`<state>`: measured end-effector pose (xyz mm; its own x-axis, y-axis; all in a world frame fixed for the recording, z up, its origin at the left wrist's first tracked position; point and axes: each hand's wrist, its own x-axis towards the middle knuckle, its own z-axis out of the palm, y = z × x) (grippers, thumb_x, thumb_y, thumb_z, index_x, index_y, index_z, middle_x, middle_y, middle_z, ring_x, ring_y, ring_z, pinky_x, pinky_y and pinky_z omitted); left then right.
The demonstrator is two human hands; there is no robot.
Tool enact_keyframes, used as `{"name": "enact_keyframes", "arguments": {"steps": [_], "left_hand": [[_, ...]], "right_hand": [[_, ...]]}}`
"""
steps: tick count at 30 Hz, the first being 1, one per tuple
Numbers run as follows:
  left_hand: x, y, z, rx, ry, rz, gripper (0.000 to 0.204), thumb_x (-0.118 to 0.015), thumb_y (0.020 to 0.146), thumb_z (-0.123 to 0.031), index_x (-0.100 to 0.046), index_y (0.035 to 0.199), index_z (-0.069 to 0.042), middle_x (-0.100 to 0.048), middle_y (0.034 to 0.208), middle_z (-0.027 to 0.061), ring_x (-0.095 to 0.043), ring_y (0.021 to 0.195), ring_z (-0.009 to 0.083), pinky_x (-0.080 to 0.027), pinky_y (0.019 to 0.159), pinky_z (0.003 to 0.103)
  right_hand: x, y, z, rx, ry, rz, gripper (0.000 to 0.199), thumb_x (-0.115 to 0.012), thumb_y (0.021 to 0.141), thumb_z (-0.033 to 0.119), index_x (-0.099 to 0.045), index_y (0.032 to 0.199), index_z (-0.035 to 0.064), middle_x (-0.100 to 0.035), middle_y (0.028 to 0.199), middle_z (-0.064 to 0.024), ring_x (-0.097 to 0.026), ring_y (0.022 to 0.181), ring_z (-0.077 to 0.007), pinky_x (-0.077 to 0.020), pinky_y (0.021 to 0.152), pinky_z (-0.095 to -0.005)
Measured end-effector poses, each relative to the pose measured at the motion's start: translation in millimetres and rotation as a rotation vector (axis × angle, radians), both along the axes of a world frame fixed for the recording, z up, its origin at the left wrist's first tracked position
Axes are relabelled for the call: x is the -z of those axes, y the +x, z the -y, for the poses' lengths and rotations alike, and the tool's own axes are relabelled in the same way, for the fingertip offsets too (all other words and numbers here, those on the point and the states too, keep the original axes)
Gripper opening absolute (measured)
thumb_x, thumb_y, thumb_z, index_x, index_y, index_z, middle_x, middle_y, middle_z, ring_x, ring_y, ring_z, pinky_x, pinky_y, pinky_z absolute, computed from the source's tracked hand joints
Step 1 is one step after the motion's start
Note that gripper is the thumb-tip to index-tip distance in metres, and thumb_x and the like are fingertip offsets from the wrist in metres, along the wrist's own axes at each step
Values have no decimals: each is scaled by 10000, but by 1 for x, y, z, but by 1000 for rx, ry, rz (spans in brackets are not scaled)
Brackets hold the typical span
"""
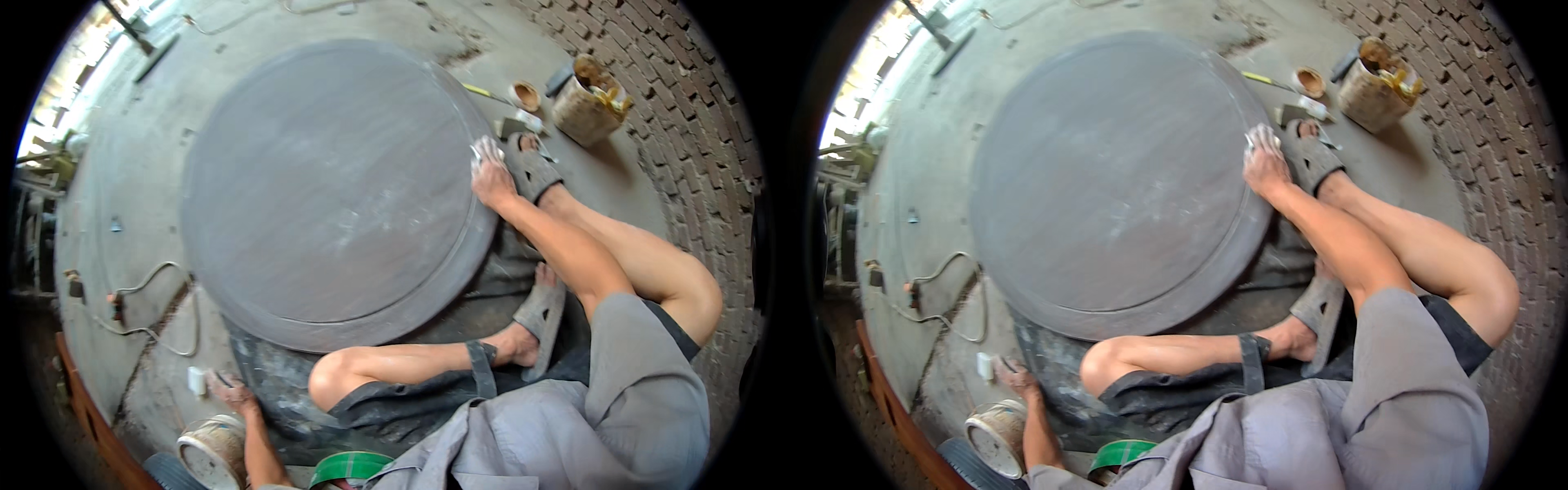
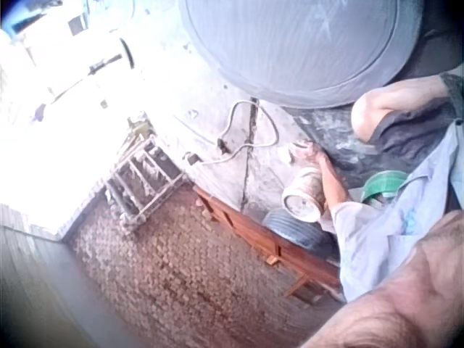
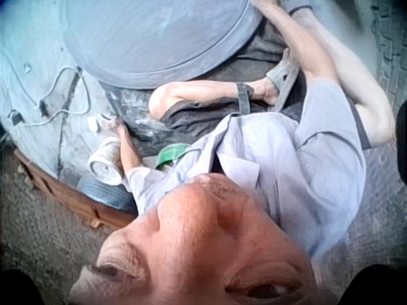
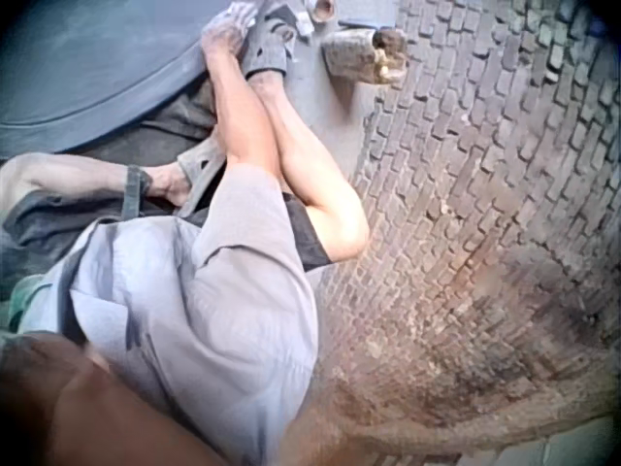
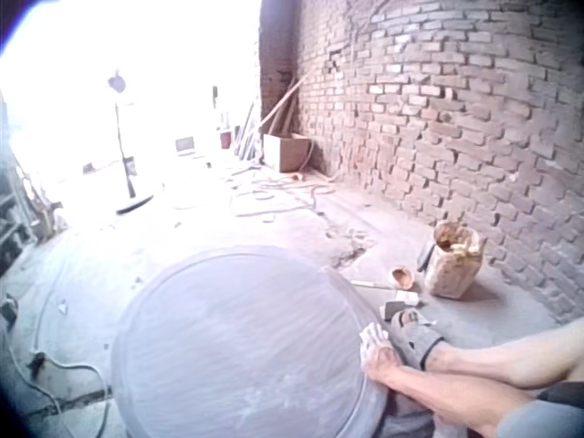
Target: The person smooths a large circular gray surface using a white pad and a scraper. They wipe the surface repeatedly, then apply a brown paste from a white bottle and spread it with the scraper. The person continues to wipe and smooth the surface throughout the clip.
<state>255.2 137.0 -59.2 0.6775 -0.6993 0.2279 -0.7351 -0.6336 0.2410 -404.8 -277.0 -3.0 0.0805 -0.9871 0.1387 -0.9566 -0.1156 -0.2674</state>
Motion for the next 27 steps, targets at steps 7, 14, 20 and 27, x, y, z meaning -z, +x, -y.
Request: {"name": "enact_keyframes", "arguments": {"steps": [7,14,20,27], "left_hand": [[-12,3,20,-191,368,100,507,-407,1073,-252,-505,1476,38,-416,1607,228,-353,1518,357,-244,1267,454],[-28,-163,79,-253,351,94,537,-465,1057,-370,-540,1483,-52,-423,1621,172,-284,1557,359,-214,1269,505],[29,-274,-19,163,32,86,597,-517,1035,-307,-417,1531,11,-314,1659,231,-316,1527,419,-209,1261,575],[9,-294,-65,271,207,95,650,-556,997,-295,-388,1541,18,-314,1655,238,-307,1529,426,-210,1260,587]], "right_hand": [[-4,18,-151,-99,67,57,655,-535,948,133,-355,1531,-107,-303,1630,-307,-237,1551,-429,-195,1289,-498],[-58,0,-91,-224,-45,145,579,-485,986,126,-408,1516,-95,-316,1627,-309,-267,1543,-428,-196,1293,-469],[-87,-3,29,-274,-106,57,541,-516,1005,161,-449,1487,-76,-369,1596,-310,-335,1511,-426,-237,1277,-487],[-25,92,196,-388,-180,-95,492,-460,1042,225,-497,1464,-25,-427,1583,-255,-360,1505,-395,-275,1263,-461]]}}
